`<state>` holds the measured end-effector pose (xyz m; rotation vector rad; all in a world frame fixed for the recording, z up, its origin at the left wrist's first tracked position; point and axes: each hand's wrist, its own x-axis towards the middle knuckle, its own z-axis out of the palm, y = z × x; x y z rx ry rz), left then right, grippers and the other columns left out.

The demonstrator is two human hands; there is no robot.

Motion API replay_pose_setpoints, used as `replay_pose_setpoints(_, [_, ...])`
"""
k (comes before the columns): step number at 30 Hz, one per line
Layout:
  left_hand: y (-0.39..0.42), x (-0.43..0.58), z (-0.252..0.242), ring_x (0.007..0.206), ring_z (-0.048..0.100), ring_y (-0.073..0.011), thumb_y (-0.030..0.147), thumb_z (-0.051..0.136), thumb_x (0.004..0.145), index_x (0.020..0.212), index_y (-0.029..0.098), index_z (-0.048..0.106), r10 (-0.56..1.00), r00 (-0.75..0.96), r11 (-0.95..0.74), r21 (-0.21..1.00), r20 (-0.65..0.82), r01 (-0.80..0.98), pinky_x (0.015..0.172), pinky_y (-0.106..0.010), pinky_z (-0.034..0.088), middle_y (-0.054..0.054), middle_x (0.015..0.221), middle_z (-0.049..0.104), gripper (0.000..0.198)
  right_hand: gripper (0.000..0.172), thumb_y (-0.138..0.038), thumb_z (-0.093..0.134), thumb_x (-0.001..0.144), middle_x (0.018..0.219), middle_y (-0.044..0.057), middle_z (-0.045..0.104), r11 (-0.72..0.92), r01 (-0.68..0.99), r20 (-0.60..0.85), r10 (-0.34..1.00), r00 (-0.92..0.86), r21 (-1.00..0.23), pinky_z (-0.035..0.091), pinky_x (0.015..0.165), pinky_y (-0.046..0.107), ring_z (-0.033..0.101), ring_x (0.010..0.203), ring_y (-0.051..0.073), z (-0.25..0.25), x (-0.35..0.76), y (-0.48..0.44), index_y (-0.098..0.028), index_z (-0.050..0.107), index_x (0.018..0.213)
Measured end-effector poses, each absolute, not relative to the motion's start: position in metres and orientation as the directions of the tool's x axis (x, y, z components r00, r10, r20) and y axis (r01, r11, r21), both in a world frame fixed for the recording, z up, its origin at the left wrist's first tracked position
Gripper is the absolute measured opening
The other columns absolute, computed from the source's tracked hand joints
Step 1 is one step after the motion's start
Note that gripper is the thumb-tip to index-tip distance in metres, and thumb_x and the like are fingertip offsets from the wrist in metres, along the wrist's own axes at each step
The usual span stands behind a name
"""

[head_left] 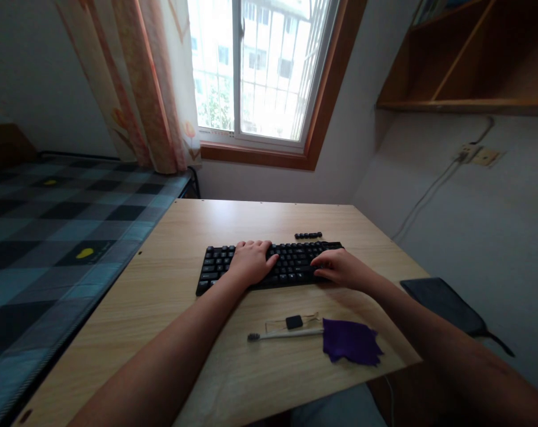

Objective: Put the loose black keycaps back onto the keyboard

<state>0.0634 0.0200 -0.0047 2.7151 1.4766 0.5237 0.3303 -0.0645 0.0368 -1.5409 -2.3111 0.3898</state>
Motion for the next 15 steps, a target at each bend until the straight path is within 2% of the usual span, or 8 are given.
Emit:
replay_pose_setpoints(5, [0.019,0.064,-0.005,0.112,0.061,-0.0313,0.056,0.045,0.097,0.123,0.025,0.062,0.817,0.495,-0.552,0.156,0.294,0.819,0.101,-0.047,0.037,-0.011,0.122,0.071,0.044,0.024,-0.026,0.071,0.085,0.093,0.003,0.076,0.346,0.819,0.216,0.937,-0.276,-0.457,0.052,0.073,0.030,0.069,0.078,0.018,0.010,0.328,-0.077,-0.023,0.074,0.109])
replay_pose_setpoints(11, [0.018,0.063,-0.003,0.112,0.062,-0.0337,0.056,0.045,0.097,0.123,0.025,0.062,0.821,0.494,-0.551,0.164,0.287,0.818,0.099,-0.049,0.037,-0.012,0.121,0.071,0.044,0.016,-0.026,0.070,0.088,0.096,0.007,0.077,0.419,0.890,0.315,0.882,-0.352,-0.179,0.052,0.083,0.036,0.069,0.091,0.024,0.000,0.318,-0.082,-0.022,0.077,0.102])
replay_pose_setpoints(15, [0.018,0.064,-0.003,0.112,0.061,-0.0339,0.055,0.045,0.097,0.124,0.024,0.062,0.820,0.500,-0.553,0.160,0.279,0.818,0.100,-0.049,0.037,-0.013,0.123,0.070,0.045,0.014,-0.023,0.067,0.090,0.095,0.008,0.078,0.430,0.899,0.362,0.854,-0.373,-0.089,0.052,0.080,0.036,0.069,0.089,0.024,-0.003,0.313,-0.087,-0.021,0.077,0.099])
